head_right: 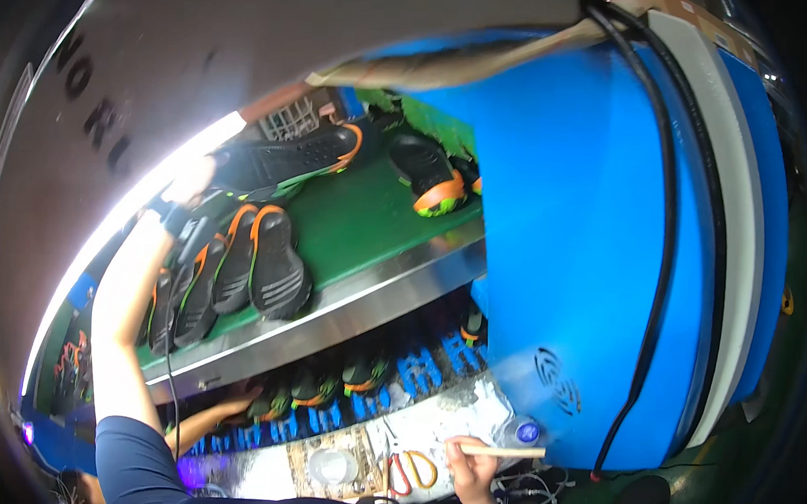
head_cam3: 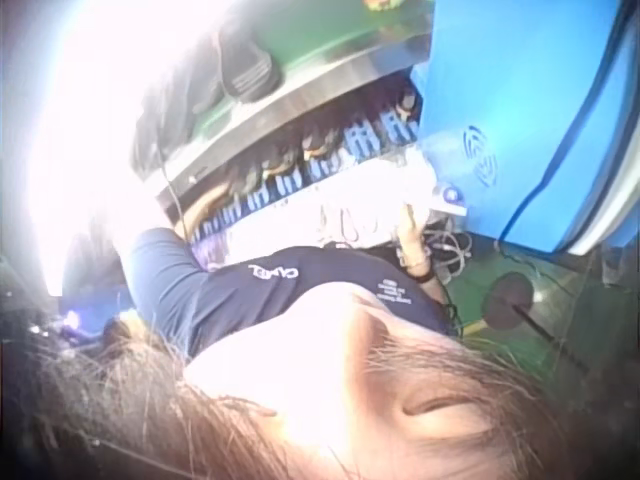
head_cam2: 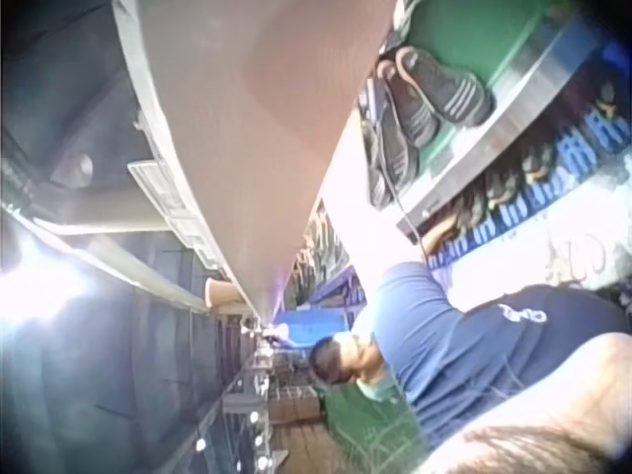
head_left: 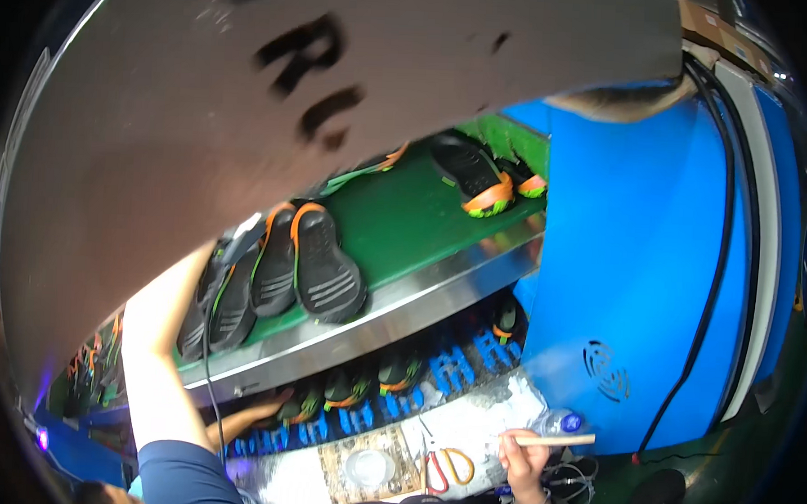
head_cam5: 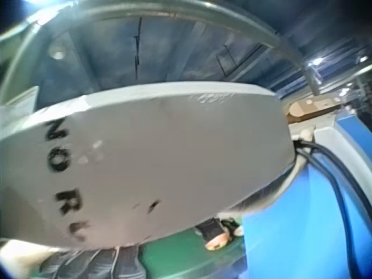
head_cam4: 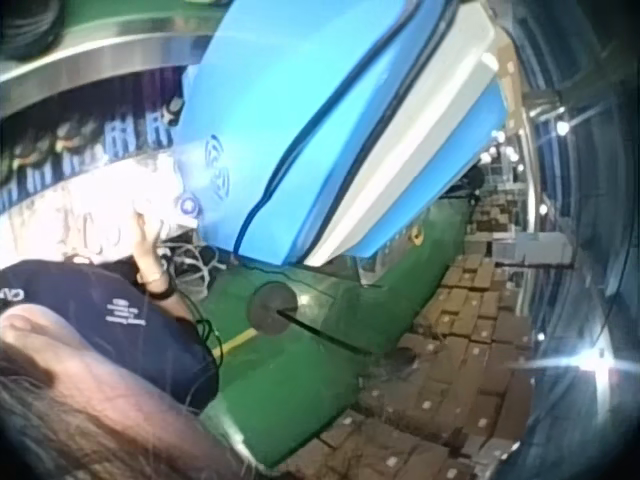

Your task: Apply adhesive to the outer rim of shoe soles using a brush on a production line.

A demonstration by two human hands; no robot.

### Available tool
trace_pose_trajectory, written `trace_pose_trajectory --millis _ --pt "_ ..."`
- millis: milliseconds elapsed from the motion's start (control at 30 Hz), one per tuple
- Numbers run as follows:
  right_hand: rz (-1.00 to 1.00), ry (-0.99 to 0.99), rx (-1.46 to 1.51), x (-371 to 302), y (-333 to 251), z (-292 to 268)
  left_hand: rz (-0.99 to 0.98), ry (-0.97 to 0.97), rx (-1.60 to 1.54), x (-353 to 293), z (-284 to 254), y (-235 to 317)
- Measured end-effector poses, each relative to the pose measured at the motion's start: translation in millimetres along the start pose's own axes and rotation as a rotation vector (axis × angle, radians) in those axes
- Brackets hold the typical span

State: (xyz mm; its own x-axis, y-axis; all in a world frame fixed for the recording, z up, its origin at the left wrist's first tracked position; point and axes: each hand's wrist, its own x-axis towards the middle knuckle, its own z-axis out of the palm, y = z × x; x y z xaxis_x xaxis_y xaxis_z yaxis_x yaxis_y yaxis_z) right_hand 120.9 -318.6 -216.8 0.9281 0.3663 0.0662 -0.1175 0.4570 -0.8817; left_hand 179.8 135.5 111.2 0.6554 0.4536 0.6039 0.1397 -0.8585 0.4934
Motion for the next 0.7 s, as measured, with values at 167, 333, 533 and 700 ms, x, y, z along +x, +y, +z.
trace_pose_trajectory --millis 167,333,533,700 --pt "0.095 -0.067 0.018 3 -20 26 0.036 -0.278 0.043 -143 -61 69" --pt "0.11 -0.325 0.146 -3 -28 55 0.016 -0.478 -0.013 -283 -86 81" --pt "0.059 -0.564 -0.192 -26 -2 79 -0.711 -0.651 -0.665 -399 -86 30" --pt "0.249 -0.745 -0.264 -37 34 111 -1.239 -0.768 -1.633 -490 -59 -30"
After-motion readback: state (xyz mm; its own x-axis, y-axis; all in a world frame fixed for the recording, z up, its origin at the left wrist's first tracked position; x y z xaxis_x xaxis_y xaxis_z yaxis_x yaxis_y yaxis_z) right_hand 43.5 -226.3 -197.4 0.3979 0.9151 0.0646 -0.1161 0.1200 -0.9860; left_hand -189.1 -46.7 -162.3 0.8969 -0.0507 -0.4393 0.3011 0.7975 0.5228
